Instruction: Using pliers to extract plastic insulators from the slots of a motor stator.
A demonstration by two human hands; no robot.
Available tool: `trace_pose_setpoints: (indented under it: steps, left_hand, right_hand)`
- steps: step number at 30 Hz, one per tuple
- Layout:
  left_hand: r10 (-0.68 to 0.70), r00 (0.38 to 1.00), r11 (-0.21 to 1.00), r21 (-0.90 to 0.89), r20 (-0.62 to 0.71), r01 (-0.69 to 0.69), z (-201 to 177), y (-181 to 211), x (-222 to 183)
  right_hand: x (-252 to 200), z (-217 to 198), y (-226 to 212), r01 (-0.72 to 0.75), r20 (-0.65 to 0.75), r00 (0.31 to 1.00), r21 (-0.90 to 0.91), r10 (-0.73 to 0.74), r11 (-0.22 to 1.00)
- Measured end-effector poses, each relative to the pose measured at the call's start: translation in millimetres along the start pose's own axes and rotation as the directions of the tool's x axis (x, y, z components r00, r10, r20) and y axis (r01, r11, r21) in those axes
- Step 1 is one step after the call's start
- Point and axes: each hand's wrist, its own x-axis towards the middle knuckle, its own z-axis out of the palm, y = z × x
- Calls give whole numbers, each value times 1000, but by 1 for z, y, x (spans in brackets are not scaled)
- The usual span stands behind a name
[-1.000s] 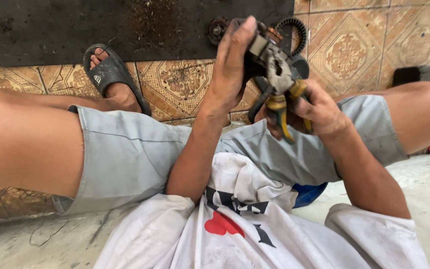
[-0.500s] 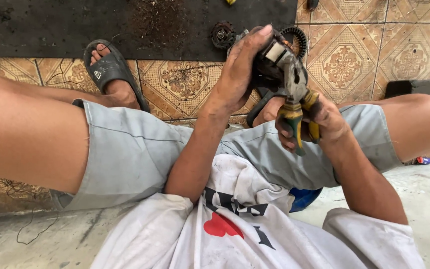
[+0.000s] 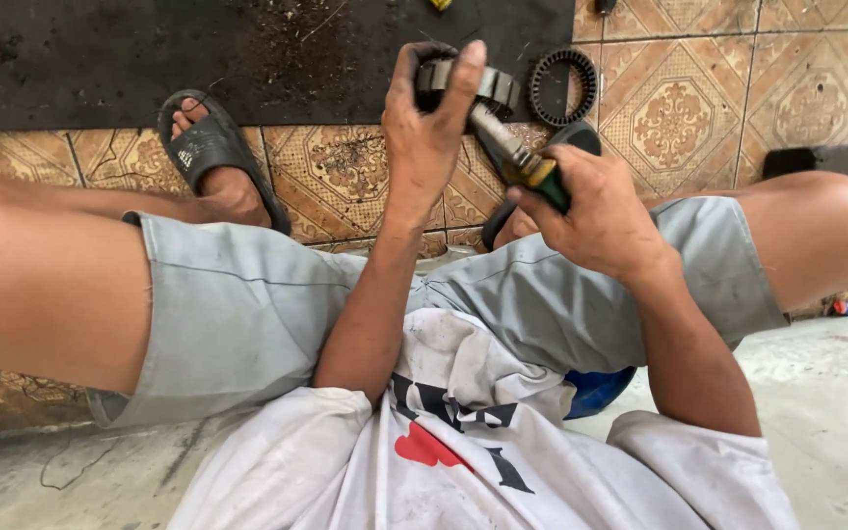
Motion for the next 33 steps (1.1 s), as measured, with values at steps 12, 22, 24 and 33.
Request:
trace_pose_setpoints:
  steps: [12,22,24,33]
  left_hand:
    - [-477,821,403,-752,314,522,-17,8,8]
    - [-431,868,448,-776,248,445,-12,-7,8]
    - [-422,879,508,-746,221,431,-10,-7,7]
    - [-428,873,441,-789,233,427,3,5,-2]
  right_hand:
    - [-18,-17,13,-185,185,982,888,41,422]
    - [-1,6,3,71,-98,992,-83,-79,994]
    - [-2,15,10,78,-139,984,-218,-110,973]
    - [1,16,13,46,-212,970,-331,-122,943]
